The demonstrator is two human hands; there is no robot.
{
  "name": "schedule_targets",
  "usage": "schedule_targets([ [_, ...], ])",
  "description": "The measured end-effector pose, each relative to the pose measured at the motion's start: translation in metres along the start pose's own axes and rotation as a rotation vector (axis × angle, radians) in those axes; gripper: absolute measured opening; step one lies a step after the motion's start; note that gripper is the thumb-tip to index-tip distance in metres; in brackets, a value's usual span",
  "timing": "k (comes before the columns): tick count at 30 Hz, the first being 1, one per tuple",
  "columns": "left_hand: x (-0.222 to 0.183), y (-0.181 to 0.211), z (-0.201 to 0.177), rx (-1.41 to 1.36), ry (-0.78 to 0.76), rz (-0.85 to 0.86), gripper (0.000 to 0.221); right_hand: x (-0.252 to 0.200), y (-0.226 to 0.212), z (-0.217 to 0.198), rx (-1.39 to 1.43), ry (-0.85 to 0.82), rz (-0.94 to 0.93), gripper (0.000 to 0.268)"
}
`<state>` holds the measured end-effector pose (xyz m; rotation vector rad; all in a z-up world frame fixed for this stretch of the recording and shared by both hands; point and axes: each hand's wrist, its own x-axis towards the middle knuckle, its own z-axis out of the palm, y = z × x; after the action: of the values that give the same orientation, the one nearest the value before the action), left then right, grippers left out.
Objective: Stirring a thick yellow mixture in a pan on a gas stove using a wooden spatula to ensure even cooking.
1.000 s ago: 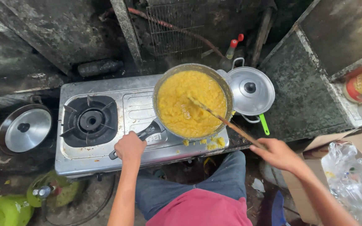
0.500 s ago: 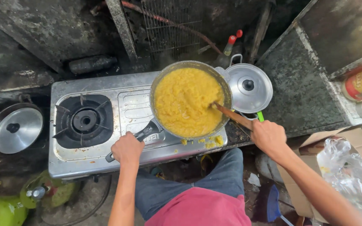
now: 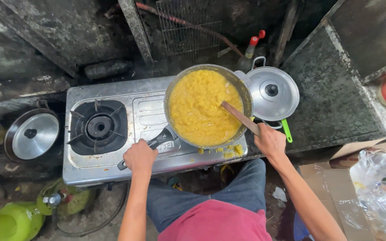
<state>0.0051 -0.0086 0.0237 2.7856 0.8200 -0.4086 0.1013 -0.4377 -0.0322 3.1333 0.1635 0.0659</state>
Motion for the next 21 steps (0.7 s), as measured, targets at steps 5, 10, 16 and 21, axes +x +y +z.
schedule_targets([
  [5,0.007,-0.002,0.008,0.014,-0.019,-0.007,0.041,-0.002,0.013,0.024,-0.104,0.291,-0.143,0.033],
  [10,0.002,0.0,0.003,0.013,-0.022,-0.009,0.037,-0.012,0.025,0.028,-0.165,0.569,-0.326,0.03],
  [16,0.008,-0.004,0.008,0.004,-0.019,-0.005,0.043,-0.04,0.046,-0.057,-0.306,0.497,-0.375,0.036],
  [21,0.008,-0.006,0.01,0.0,-0.032,-0.003,0.047,-0.071,0.04,-0.152,-0.367,-0.04,-0.066,0.032],
])
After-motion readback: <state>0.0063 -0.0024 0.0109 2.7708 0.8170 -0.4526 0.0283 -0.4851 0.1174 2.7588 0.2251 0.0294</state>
